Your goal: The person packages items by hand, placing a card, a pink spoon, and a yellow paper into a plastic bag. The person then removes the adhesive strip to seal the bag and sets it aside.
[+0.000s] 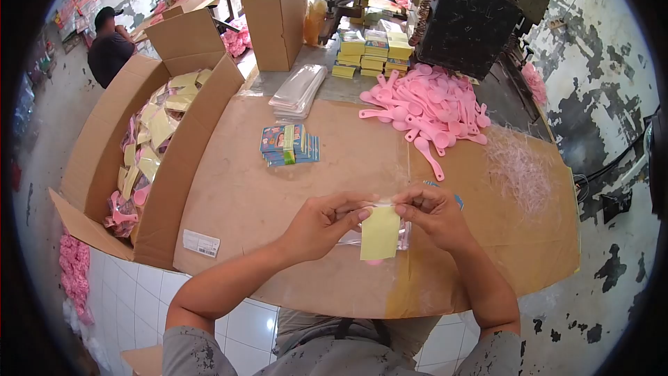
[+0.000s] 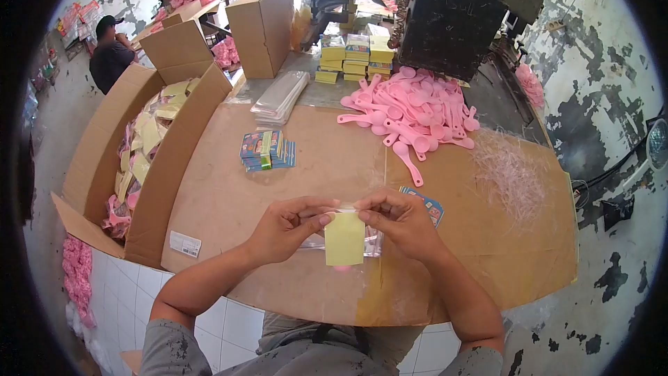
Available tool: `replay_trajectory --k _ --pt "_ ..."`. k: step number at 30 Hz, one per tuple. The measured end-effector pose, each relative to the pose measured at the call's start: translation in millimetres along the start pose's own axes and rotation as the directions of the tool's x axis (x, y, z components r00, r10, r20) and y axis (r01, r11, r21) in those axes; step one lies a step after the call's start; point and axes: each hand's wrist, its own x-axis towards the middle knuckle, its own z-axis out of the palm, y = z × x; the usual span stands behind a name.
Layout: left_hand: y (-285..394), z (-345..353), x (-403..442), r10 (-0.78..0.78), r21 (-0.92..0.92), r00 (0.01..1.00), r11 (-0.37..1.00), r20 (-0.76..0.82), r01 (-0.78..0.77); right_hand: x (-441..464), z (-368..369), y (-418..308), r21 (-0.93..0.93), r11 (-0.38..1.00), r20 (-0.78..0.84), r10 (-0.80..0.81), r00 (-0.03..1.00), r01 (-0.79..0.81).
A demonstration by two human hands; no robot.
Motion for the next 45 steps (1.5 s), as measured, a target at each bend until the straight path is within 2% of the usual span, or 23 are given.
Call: replay_trajectory --k 2,5,8,11,14,17,23,26,29,32,33,34,35,37,38,40,41,42,44,45 --pt "2 -1 -3 0.011 0.048 1.000 0.999 0.018 -0.012 -2 3 -4 -0.086 0.990 -0.004 -0.117 0.993 0.116" --pt "-5 -5 1 -0.040 0.125 0.999 0.991 0.024 0.037 -2 -1 -4 -0.056 0.996 -0.021 -0.074 0.997 0.073" --pt "1 -6 1 -0.040 -0.111 0.998 0.993 0.039 0.044 -4 -5 -12 -0.093 0.995 -0.005 -0.048 0.999 0.047" --pt "2 -2 4 -0.104 -0.181 0.995 0.978 0.005 0.103 -8 -4 -13 -0.214 0.975 -0.004 -0.070 0.998 0.068" --pt "-6 -1 5 -0.105 -0.044 0.994 0.993 0.030 0.106 -8 2 -12 -0.182 0.979 -0.019 -0.096 0.995 0.091" --pt "-5 0 5 -0.109 -0.031 0.993 0.993 0.033 0.111 -8 -1 -1 -0.093 0.995 -0.027 -0.031 0.999 0.028" --pt "-2 0 5 -0.055 -0.070 0.998 0.996 -0.019 0.054 -9 5 -12 -0.056 0.988 0.084 0.147 0.986 -0.143" --pt "0 7 4 0.062 -0.177 0.996 0.981 -0.064 -0.072 -6 4 -14 -0.061 0.994 0.066 0.091 0.994 -0.088" --pt "2 0 -1 -0.063 0.002 0.997 0.998 0.044 0.063 -7 0 -21 -0.023 1.000 0.075 0.000 0.997 0.001" --pt "23 -21 1 -0.190 0.149 0.982 0.971 -0.002 0.188 -8 -10 -33 -0.185 0.982 -0.019 -0.052 0.998 0.048" --pt "18 -34 1 0.001 0.031 0.976 0.999 -0.218 0.006 -9 -18 -36 -0.327 0.944 -0.052 -0.071 0.996 0.050" --pt "21 -41 3 0.161 -0.041 0.884 0.979 -0.439 -0.198 -11 -29 -40 -0.460 0.887 -0.083 -0.095 0.992 0.046" --pt "29 -46 6 0.205 -0.176 0.816 0.921 -0.541 -0.348 -13 -39 -41 -0.583 0.811 -0.113 -0.125 0.986 0.036" --pt "70 -43 10 0.211 -0.364 0.649 0.685 -0.731 -0.632 -18 -53 -41 -0.626 0.777 -0.220 -0.093 0.971 -0.067" --pt "56 -49 13 0.246 -0.294 0.692 0.772 -0.679 -0.563 -20 -60 -41 -0.645 0.755 -0.272 -0.079 0.959 -0.121" --pt "17 -58 17 0.281 -0.122 0.778 0.902 -0.563 -0.414 -28 -73 -37 -0.848 0.497 -0.294 -0.150 0.944 -0.185" --pt "8 -54 15 0.279 0.149 0.860 0.960 -0.428 -0.237 -31 -79 -34 -0.913 0.345 -0.295 -0.189 0.937 -0.218" --pt "3 -43 16 0.219 0.429 0.929 0.900 -0.298 -0.075 -35 -84 -33 -0.926 0.306 -0.275 -0.142 0.951 -0.222" --pt "-14 -24 15 0.329 0.718 0.943 0.669 -0.056 -0.191 -43 -92 -29 -0.946 0.226 -0.248 -0.044 0.968 -0.232" --pt "-20 -18 16 0.346 0.815 0.935 0.518 0.080 -0.261 -42 -94 -26 -0.918 0.298 -0.272 0.005 0.962 -0.261"
